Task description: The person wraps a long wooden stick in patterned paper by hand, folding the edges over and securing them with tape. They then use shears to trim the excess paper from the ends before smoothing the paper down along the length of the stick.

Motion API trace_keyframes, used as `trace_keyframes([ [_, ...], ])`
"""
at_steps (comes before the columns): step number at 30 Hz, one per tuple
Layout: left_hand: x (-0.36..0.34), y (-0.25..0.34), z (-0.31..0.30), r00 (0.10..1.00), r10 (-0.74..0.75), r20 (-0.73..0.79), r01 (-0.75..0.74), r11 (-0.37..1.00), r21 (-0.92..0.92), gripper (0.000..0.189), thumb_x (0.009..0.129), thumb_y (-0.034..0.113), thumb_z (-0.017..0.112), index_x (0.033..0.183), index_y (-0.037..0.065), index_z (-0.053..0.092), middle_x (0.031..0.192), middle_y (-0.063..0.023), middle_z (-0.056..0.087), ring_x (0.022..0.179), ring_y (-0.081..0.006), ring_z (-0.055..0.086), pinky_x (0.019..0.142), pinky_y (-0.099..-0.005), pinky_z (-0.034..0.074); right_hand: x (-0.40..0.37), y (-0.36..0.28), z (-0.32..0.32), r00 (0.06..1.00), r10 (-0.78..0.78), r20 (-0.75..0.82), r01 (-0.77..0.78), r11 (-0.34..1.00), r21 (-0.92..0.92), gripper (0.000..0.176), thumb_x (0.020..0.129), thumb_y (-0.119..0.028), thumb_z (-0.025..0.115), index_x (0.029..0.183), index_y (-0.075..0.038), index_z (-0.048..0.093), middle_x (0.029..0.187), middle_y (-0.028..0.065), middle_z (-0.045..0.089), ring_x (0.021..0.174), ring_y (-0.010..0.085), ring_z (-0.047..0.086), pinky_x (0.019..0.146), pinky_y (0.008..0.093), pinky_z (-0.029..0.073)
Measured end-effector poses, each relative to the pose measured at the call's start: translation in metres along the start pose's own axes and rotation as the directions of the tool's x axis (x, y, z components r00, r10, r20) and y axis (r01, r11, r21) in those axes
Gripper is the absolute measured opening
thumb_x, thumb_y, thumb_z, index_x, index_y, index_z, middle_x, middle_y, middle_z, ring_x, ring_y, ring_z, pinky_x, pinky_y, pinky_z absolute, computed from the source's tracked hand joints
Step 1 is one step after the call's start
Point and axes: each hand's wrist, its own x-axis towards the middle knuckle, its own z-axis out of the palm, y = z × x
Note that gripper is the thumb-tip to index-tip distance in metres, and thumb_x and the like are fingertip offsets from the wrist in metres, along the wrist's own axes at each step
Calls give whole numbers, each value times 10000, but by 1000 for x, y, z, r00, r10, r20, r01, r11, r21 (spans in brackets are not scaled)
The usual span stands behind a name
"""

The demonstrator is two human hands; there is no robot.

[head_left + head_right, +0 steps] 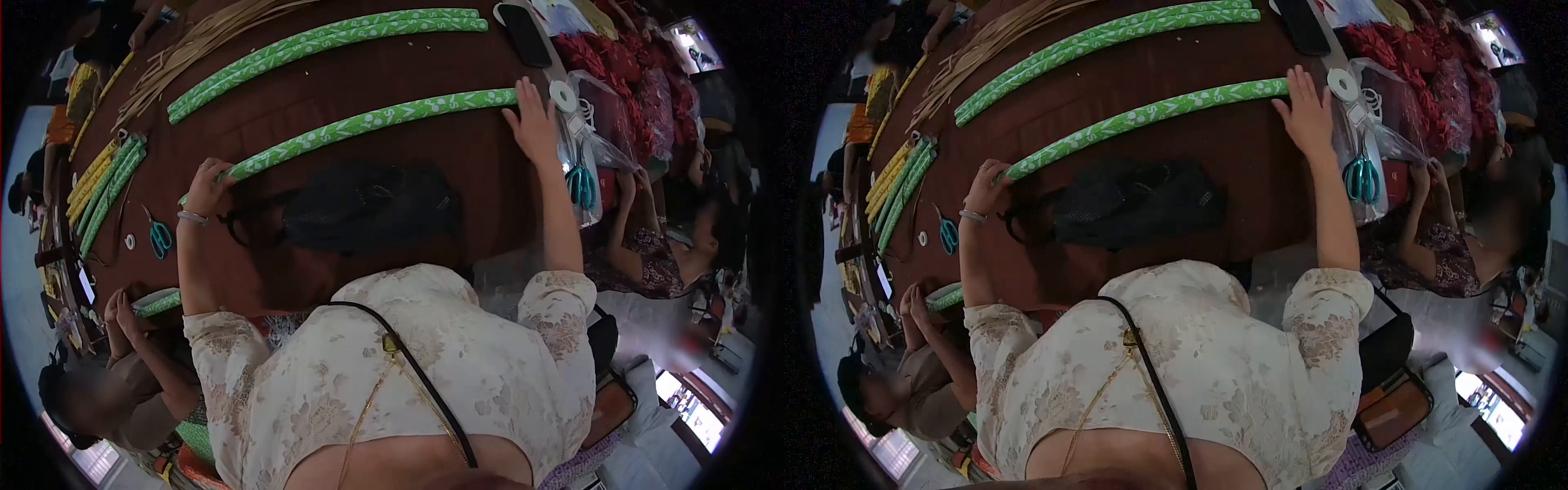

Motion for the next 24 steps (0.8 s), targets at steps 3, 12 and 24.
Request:
trace_keyframes([
  [3,0,-8,-1,1000,28,-2,-28,999,37,223,804,83,625,1017,21,599,993,-90,527,927,-268,510,801,-367,422,-2,30,10,991,122,55,-117,988,-98,693,904,-498,393,1390,-25,254,1459,110,247,1333,253,260,1068,492,175],
  [12,3,-10,-1,999,27,36,-30,996,85,218,819,121,616,1021,39,618,995,-94,536,933,-273,523,808,-379,426,54,-93,-30,866,-490,-101,492,797,350,796,798,-433,605,1418,-116,219,1462,40,253,1345,205,239,1092,432,184],
  [24,-2,-13,5,997,69,-29,-67,995,67,247,820,146,621,1055,71,644,975,-83,545,888,-254,543,764,-368,450,90,-164,-16,531,-847,-4,832,520,193,682,819,-383,593,1402,-246,266,1460,-8,252,1331,172,267,1092,429,204],
])
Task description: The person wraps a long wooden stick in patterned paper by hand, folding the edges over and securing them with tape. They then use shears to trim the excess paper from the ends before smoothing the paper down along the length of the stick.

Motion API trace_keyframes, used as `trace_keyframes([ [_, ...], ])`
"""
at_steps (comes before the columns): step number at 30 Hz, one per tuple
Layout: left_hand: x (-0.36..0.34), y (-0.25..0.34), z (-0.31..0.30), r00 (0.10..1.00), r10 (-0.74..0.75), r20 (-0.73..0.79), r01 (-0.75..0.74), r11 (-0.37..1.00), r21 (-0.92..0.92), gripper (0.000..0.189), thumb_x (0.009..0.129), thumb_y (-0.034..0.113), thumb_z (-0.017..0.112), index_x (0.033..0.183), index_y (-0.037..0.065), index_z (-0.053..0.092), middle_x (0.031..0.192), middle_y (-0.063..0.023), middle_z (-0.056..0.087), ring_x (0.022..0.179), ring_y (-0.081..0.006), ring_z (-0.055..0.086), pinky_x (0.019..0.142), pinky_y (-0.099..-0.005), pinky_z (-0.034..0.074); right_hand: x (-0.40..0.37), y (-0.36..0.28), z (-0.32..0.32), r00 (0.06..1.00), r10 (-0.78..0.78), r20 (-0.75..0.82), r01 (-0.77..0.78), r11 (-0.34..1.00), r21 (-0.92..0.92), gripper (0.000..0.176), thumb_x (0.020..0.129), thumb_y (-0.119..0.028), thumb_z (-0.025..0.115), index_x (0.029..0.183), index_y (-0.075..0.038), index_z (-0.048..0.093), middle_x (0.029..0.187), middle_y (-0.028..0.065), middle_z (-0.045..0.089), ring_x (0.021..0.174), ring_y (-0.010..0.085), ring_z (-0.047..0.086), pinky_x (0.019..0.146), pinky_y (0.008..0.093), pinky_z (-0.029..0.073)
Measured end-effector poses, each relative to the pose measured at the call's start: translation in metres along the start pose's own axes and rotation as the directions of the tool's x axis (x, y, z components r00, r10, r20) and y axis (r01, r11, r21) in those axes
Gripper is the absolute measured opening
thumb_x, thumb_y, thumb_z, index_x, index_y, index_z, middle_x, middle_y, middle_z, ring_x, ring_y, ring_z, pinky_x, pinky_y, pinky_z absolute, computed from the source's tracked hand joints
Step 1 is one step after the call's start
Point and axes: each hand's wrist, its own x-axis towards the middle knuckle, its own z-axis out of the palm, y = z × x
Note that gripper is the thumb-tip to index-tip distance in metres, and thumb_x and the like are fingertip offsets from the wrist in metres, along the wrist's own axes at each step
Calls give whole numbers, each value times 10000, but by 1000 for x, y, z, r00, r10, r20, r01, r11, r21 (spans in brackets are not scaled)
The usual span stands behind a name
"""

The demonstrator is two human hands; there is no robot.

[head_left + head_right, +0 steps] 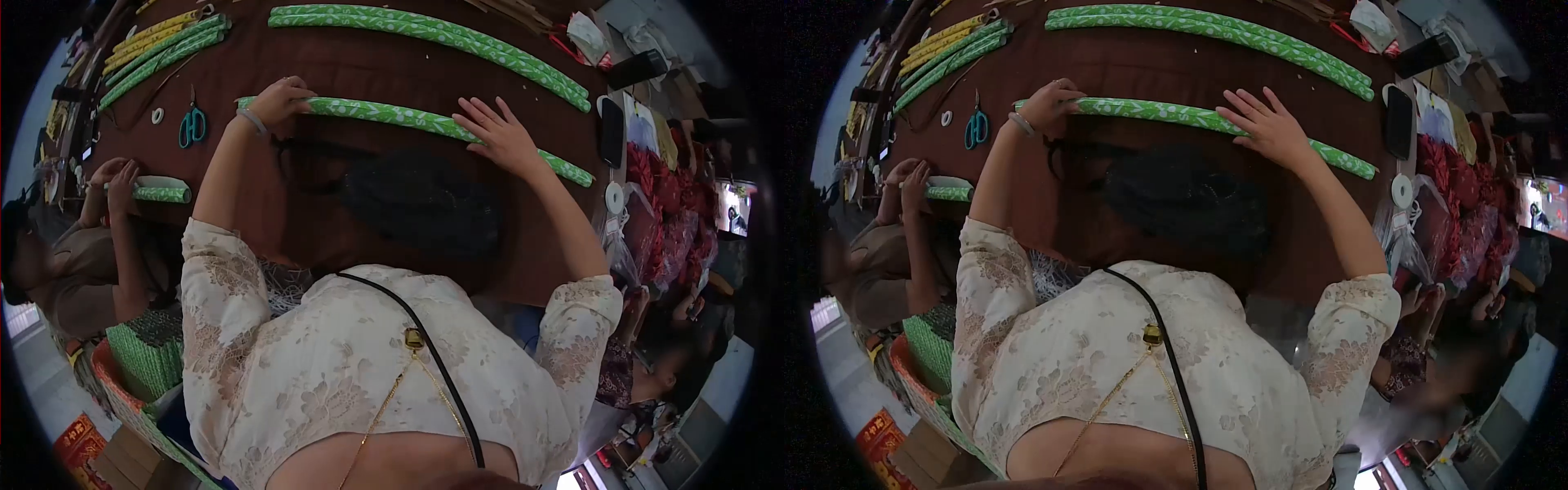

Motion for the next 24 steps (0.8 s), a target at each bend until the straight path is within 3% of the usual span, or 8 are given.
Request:
trace_keyframes([
  [9,0,-2,2,999,16,-37,-17,1000,-25,258,809,148,620,1054,69,643,957,-93,548,879,-263,538,769,-370,447,1,4,-8,983,-179,-37,178,983,-47,657,803,-326,598,1388,-274,302,1474,5,223,1353,186,224,1102,430,167],
  [11,0,-6,3,997,57,-43,-57,998,13,271,803,161,625,1059,73,642,956,-98,552,899,-274,532,782,-378,444,6,4,-8,931,-362,-41,352,922,-161,664,801,-331,602,1389,-255,303,1477,17,216,1354,199,223,1101,432,165],
  [12,1,-7,2,997,49,-53,-48,999,16,271,803,161,625,1059,73,642,956,-98,552,899,-274,532,782,-378,444,13,-1,-13,926,-374,-42,363,917,-166,664,801,-331,602,1389,-255,303,1477,17,216,1354,199,223,1101,432,165],
  [14,2,-6,3,999,43,-20,-43,999,11,281,802,174,626,1067,80,639,964,-101,556,914,-279,526,791,-388,439,31,-19,-24,995,-76,-58,80,995,68,663,834,-365,569,1408,-251,257,1481,17,201,1348,174,234,1097,433,176],
  [18,3,-7,1,998,53,-16,-53,999,13,287,804,179,623,1074,83,636,975,-100,555,917,-280,526,792,-387,439,46,-25,-8,998,-47,-43,51,994,92,681,833,-384,565,1414,-230,244,1481,32,200,1342,175,247,1093,431,183],
  [20,2,-2,0,1000,11,-19,-11,1000,-11,260,801,198,625,1038,96,657,971,-104,565,940,-287,526,814,-389,433,46,-25,-9,997,-76,-11,75,995,-63,684,835,-388,561,1417,-238,233,1474,30,218,1331,177,269,1087,429,194],
  [24,2,-1,0,999,35,-23,-35,999,10,288,809,190,621,1078,88,636,982,-94,552,927,-275,524,798,-385,439,46,-24,-11,994,-113,-3,112,990,-91,672,838,-377,560,1415,-258,235,1467,27,236,1325,177,282,1081,428,204],
])
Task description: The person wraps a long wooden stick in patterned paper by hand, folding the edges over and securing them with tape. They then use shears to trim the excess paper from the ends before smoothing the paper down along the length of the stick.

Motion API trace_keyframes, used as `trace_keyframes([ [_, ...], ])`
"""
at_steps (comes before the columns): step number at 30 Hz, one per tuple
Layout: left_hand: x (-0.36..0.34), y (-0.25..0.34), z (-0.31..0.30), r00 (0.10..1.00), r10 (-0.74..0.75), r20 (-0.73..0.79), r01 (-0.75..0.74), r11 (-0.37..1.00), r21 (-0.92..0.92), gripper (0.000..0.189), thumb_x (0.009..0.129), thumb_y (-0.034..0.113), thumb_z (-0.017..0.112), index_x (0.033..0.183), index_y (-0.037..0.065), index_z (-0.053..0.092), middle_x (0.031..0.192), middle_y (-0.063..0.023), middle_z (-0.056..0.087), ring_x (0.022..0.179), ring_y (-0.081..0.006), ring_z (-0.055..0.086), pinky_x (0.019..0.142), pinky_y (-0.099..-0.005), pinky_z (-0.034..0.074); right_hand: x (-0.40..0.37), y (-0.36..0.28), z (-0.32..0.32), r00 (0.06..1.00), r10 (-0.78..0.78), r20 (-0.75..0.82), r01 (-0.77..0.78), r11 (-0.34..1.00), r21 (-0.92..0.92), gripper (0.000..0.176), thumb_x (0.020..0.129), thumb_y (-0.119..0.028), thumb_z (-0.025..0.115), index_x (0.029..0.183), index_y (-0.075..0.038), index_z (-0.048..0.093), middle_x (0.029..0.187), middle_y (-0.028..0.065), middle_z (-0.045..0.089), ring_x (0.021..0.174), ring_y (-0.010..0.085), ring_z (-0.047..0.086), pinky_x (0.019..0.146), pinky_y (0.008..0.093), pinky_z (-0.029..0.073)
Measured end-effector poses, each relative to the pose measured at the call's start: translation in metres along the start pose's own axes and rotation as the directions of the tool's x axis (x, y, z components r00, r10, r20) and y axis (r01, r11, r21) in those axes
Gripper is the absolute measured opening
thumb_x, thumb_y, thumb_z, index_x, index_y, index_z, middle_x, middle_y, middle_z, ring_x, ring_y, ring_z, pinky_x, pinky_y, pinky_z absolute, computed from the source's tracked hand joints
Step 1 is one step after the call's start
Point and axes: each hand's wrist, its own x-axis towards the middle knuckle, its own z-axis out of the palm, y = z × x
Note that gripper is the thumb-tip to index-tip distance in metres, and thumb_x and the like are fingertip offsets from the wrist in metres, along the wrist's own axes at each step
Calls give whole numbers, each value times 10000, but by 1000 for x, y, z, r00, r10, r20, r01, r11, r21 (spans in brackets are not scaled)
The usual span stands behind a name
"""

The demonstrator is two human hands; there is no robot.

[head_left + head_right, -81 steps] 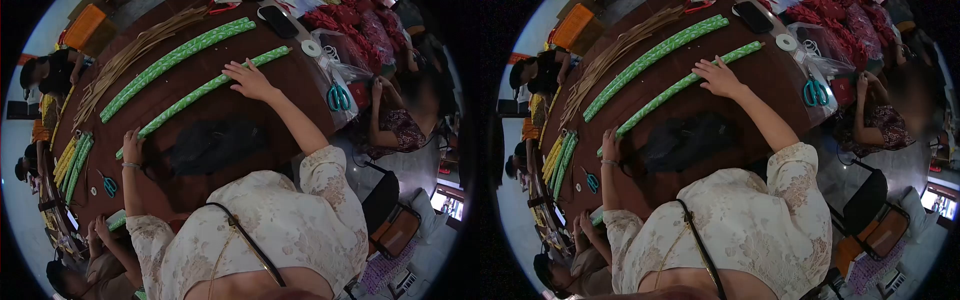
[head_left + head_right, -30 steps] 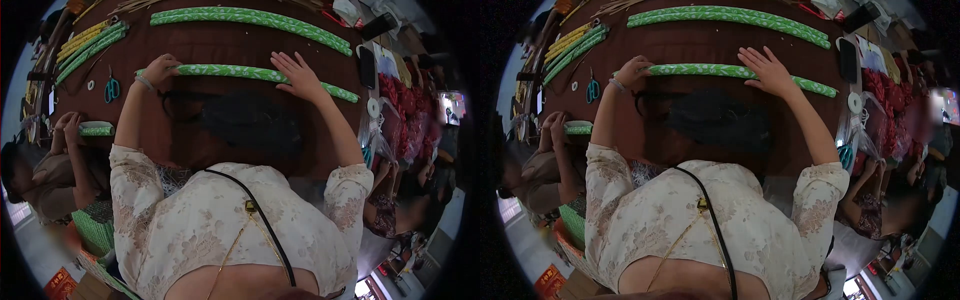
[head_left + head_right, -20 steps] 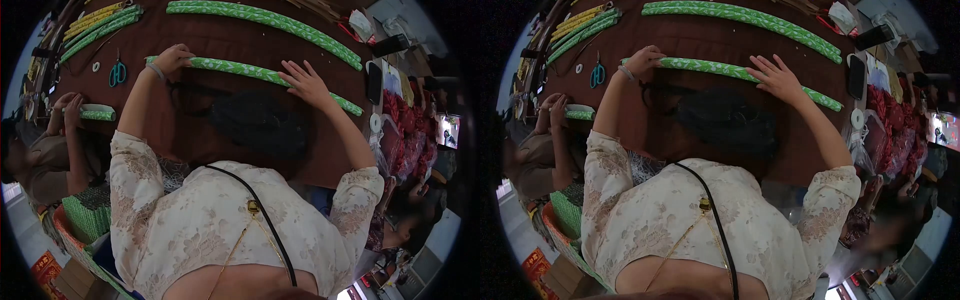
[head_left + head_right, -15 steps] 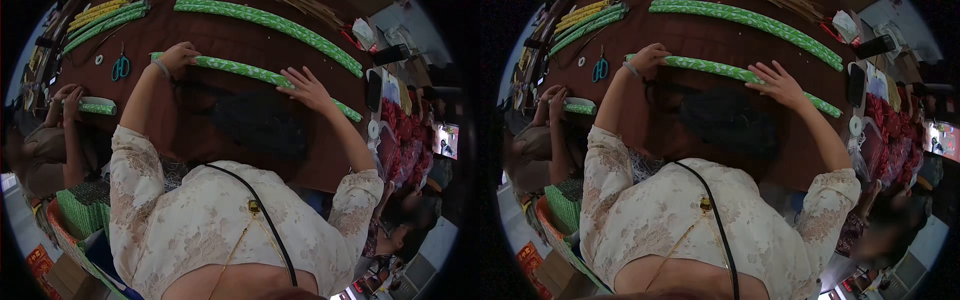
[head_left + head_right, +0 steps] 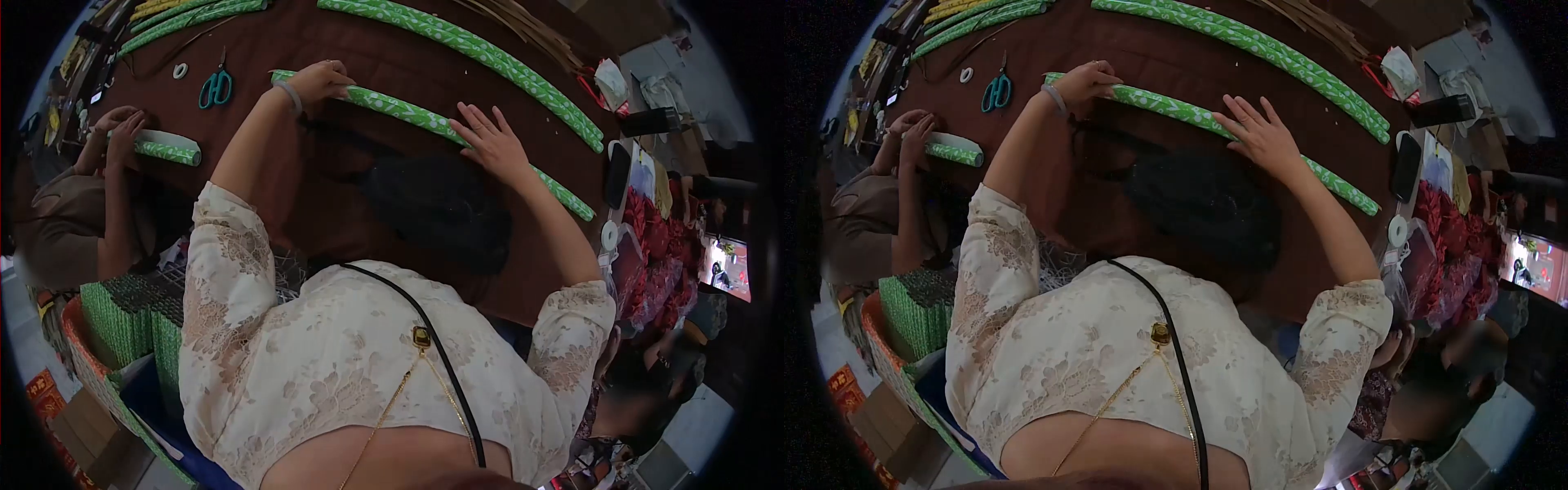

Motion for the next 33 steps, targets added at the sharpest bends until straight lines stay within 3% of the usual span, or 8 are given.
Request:
trace_keyframes([
  [6,-2,3,-1,1000,-17,-2,17,1000,8,287,810,192,619,1080,96,637,999,-91,546,957,-270,514,816,-383,433,0,-1,2,1000,8,-1,-8,999,49,638,837,-355,564,1399,-311,266,1463,10,244,1328,174,275,1083,433,195],
  [9,-2,4,0,999,-49,0,49,999,2,286,809,191,619,1079,98,638,998,-89,547,956,-273,514,819,-383,430,0,1,4,997,-54,-52,54,998,-16,624,838,-355,561,1394,-314,280,1464,5,243,1330,182,273,1085,440,188],
  [12,-1,1,0,1000,-23,-19,23,1000,3,280,805,190,623,1068,96,641,992,-88,547,955,-275,515,815,-386,430,5,-1,-2,971,-236,-42,229,964,-133,620,831,-357,572,1386,-310,300,1466,-2,240,1332,187,268,1087,447,181],
  [14,-1,6,0,999,-39,-2,39,999,9,268,802,188,624,1052,94,646,981,-89,545,944,-276,516,811,-391,429,15,-10,-17,999,-4,-37,7,997,79,621,820,-359,587,1378,-306,318,1462,-9,253,1328,176,278,1081,445,200],
  [18,-1,3,1,999,-4,-40,3,1000,-5,264,794,184,631,1042,96,650,968,-89,545,929,-273,518,805,-392,429,26,-14,7,992,48,-120,-34,993,113,629,811,-350,599,1375,-304,324,1457,-5,266,1323,168,289,1074,440,223],
  [27,-4,6,1,999,-3,-54,0,999,-52,273,783,166,638,1047,96,650,942,-96,545,918,-282,516,796,-380,425,25,-11,-3,962,-242,-125,221,963,-156,661,788,-334,627,1375,-291,328,1469,7,237,1327,182,282,1071,437,233],
  [29,-3,12,-4,996,-89,-2,89,995,-46,272,775,204,660,1022,92,665,992,-95,568,973,-279,528,860,-364,418,34,-14,-9,978,-6,-207,51,975,217,660,802,-351,608,1386,-274,310,1475,7,220,1329,191,277,1070,444,229],
  [33,-3,3,1,999,-3,-35,1,999,-41,287,779,168,641,1055,87,647,964,-106,549,922,-278,520,803,-375,426,55,-20,-4,982,26,-188,17,975,223,667,813,-370,593,1396,-260,288,1473,10,225,1325,188,284,1066,448,234],
])
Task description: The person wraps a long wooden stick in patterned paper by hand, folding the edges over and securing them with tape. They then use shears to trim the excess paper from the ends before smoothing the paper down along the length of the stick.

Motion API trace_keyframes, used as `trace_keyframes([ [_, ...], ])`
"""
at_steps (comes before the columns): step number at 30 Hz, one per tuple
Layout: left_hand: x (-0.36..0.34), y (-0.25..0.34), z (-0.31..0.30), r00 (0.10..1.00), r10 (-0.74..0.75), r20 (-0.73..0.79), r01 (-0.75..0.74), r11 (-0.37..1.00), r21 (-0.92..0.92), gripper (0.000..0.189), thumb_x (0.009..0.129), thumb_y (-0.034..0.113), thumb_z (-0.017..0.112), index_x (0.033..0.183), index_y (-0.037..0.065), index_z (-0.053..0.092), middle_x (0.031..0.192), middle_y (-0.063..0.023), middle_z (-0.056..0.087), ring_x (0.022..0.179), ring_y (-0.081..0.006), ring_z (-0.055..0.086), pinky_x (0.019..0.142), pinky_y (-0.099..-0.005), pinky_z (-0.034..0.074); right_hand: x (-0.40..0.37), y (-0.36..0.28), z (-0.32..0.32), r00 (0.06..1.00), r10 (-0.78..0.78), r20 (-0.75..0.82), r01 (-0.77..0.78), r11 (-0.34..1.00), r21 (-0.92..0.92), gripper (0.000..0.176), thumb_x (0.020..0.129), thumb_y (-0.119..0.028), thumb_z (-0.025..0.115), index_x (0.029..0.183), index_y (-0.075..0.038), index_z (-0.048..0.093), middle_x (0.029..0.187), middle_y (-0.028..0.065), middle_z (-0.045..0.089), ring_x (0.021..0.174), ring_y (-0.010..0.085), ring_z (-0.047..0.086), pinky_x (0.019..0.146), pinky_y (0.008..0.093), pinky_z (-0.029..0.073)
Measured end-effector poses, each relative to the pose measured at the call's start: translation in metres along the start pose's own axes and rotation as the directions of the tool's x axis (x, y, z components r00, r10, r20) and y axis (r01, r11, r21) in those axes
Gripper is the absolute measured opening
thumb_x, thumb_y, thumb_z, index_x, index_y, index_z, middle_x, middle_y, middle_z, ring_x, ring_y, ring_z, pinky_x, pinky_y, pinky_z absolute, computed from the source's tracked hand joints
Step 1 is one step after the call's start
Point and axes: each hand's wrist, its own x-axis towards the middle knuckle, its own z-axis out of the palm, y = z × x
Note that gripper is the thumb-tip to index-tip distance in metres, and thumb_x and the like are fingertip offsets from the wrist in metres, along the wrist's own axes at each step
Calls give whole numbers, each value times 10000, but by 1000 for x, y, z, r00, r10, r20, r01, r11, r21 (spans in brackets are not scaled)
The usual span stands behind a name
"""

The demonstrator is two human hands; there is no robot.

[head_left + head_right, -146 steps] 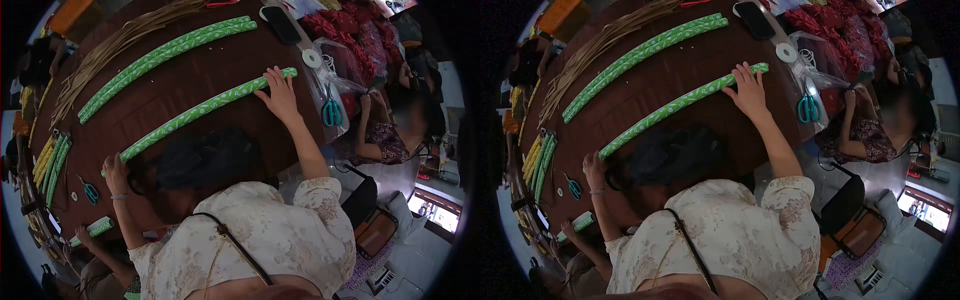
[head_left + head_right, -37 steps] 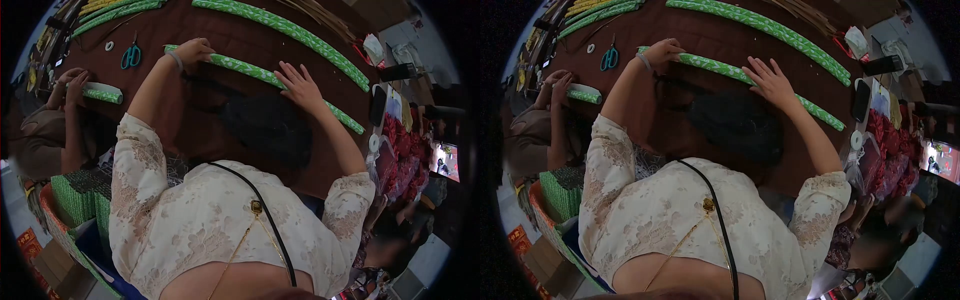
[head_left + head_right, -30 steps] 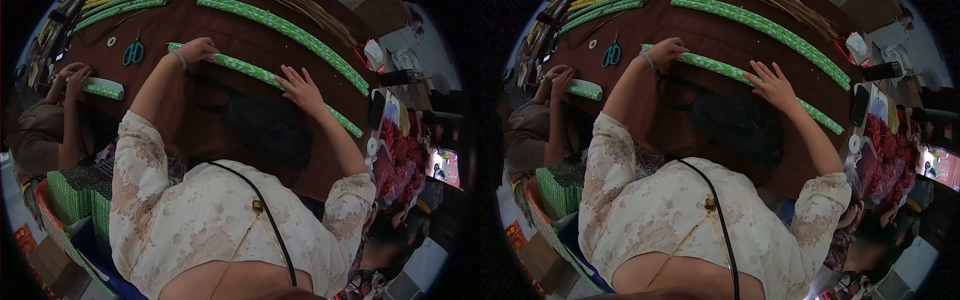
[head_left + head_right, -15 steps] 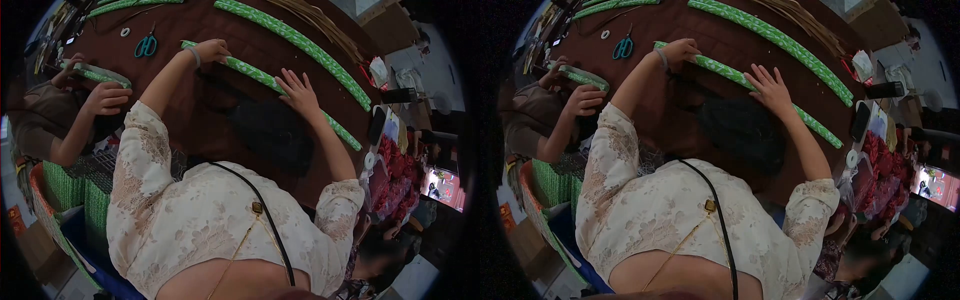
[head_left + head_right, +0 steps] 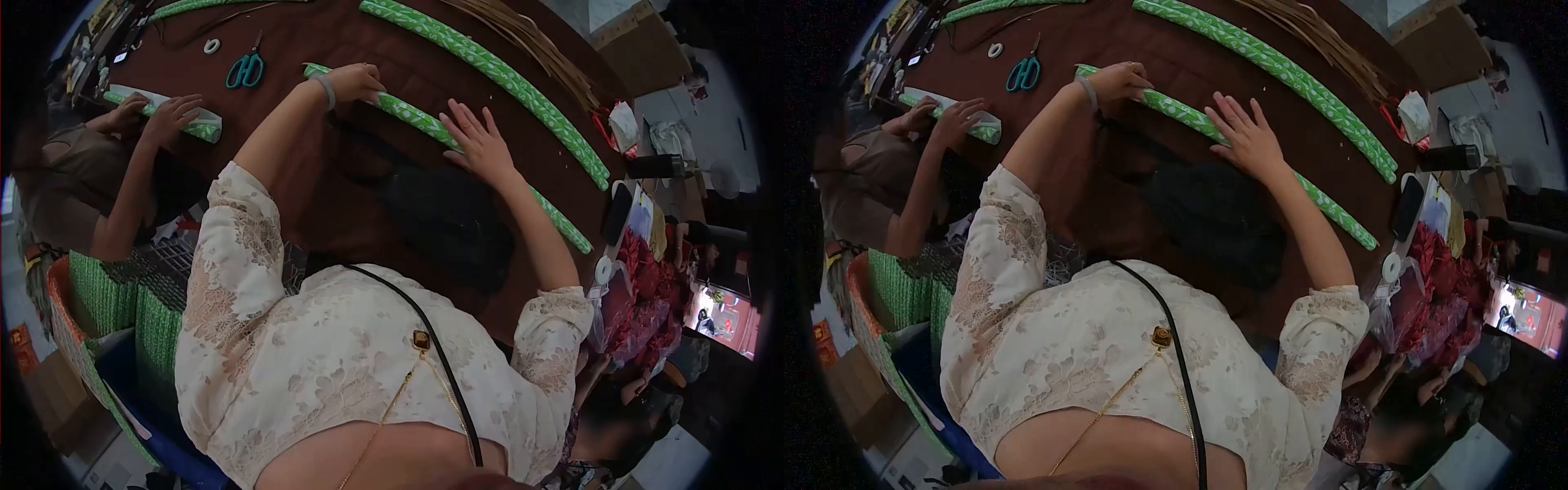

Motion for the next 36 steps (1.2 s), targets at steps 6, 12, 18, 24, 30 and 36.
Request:
trace_keyframes([
  [6,0,3,1,1000,-19,2,19,1000,-15,290,788,181,638,1054,65,642,976,-112,547,936,-282,521,806,-372,429,0,1,14,987,-137,78,152,961,-232,669,809,-364,598,1395,-285,284,1471,8,229,1324,171,284,1067,441,234],
  [12,-2,16,-9,997,-77,0,77,996,46,269,786,230,644,1024,105,667,1015,-103,575,984,-278,526,866,-366,413,20,-6,-2,961,-245,132,266,947,-182,694,799,-350,611,1399,-279,271,1477,52,209,1321,193,295,1069,454,227],
  [18,-1,18,-9,997,-76,-2,76,995,63,257,788,229,638,1018,120,671,1007,-106,578,980,-282,527,870,-367,408,45,-8,18,998,-47,41,41,990,137,697,821,-422,572,1410,-235,249,1473,87,205,1318,223,298,1073,459,211],
  [24,-4,9,-3,999,24,-28,-24,1000,10,284,774,168,655,1045,83,648,979,-108,558,913,-281,535,796,-359,434,45,-14,16,991,-101,86,105,994,-43,619,849,-387,548,1397,-272,281,1455,54,261,1295,206,335,1067,446,224],
  [30,-8,15,-5,999,-38,-26,39,999,13,264,792,167,641,1044,90,648,994,-101,544,951,-273,519,804,-365,432,46,-19,14,978,-201,61,210,958,-195,603,837,-334,567,1376,-357,298,1461,30,251,1295,178,335,1069,433,227],
  [36,-6,13,-3,997,-38,-60,40,999,22,264,791,233,638,1025,115,666,985,-103,577,958,-270,540,832,-359,430,57,-20,9,950,-284,129,296,951,-90,588,833,-338,573,1366,-351,326,1484,34,180,1343,177,240,1080,449,193],
])
